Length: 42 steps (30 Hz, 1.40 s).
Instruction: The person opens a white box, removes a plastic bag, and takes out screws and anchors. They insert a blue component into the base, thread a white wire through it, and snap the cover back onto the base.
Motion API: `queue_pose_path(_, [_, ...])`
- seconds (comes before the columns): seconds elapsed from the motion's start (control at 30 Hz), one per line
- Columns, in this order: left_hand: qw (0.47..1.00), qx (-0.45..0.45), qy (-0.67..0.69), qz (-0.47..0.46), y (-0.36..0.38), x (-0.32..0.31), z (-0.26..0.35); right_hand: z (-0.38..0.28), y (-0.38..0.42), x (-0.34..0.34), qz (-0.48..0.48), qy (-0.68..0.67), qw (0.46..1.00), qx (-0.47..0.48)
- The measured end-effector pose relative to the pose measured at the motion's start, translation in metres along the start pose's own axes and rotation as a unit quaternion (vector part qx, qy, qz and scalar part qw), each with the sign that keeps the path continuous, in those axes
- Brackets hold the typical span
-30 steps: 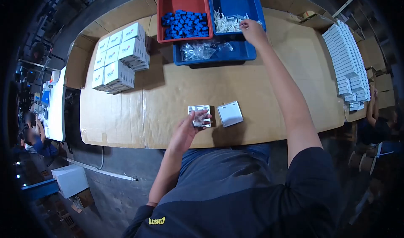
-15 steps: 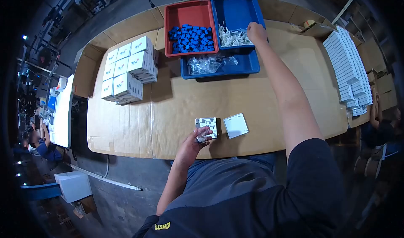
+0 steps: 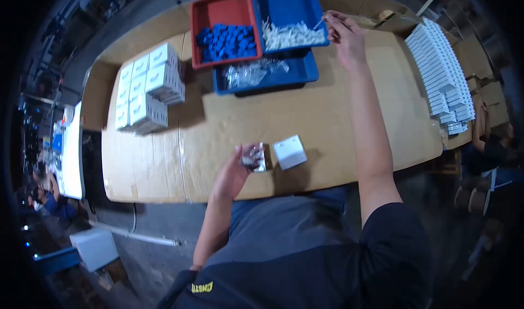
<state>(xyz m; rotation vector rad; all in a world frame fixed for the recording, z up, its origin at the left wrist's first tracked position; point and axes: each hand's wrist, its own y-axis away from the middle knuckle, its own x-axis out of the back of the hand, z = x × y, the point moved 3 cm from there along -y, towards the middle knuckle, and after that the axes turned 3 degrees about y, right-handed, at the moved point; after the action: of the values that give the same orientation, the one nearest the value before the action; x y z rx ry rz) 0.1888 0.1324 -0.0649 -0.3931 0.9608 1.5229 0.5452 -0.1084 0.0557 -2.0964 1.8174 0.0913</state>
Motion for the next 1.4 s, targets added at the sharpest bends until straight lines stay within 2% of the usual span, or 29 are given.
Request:
queue_pose_path(0.13, [0.998, -0.029, 0.048, -0.015, -0.010, -0.030, 0.030, -0.002, 0.085, -0.034, -0.056, 0.077, 0.994, -0.057])
queue_pose_path(0.2, [0.998, -0.030, 0.049, -0.023, -0.014, -0.037, 0.037, 0.002, 0.120, -0.054, -0.111, 0.071, 0.988, -0.076])
queue_pose_path(0.33, [0.998, -0.019, 0.040, -0.037, -0.022, -0.046, 0.037, -0.002, 0.159, -0.084, -0.200, 0.097, 0.971, -0.088])
queue_pose_path(0.5, [0.999, -0.010, 0.035, -0.021, -0.019, -0.049, 0.037, 0.005, 0.173, -0.098, -0.281, 0.140, 0.941, -0.126])
queue_pose_path(0.6, [0.999, -0.010, 0.033, -0.005, -0.014, -0.048, 0.038, 0.003, 0.176, -0.104, -0.283, 0.136, 0.941, -0.125])
queue_pose_path(0.7, [0.999, -0.018, 0.035, 0.005, -0.011, -0.045, 0.037, 0.005, 0.169, -0.103, -0.261, 0.115, 0.956, -0.067])
queue_pose_path(0.9, [0.998, -0.024, 0.049, -0.008, -0.009, -0.040, 0.034, 0.010, 0.171, -0.108, -0.358, 0.203, 0.904, -0.119])
queue_pose_path(1.0, [0.998, -0.021, 0.052, -0.015, -0.010, -0.039, 0.033, 0.023, 0.177, -0.119, -0.385, 0.141, 0.910, -0.061])
queue_pose_path(1.23, [0.999, -0.035, 0.038, 0.008, -0.010, -0.033, 0.034, 0.025, 0.183, -0.133, -0.461, 0.149, 0.871, -0.079])
queue_pose_path(1.33, [0.998, -0.037, 0.029, 0.030, -0.009, -0.028, 0.034, 0.012, 0.182, -0.138, -0.489, 0.282, 0.826, 0.010])
queue_pose_path(1.4, [0.998, -0.034, 0.026, 0.042, -0.009, -0.025, 0.033, 0.014, 0.183, -0.139, -0.505, 0.297, 0.810, 0.016])
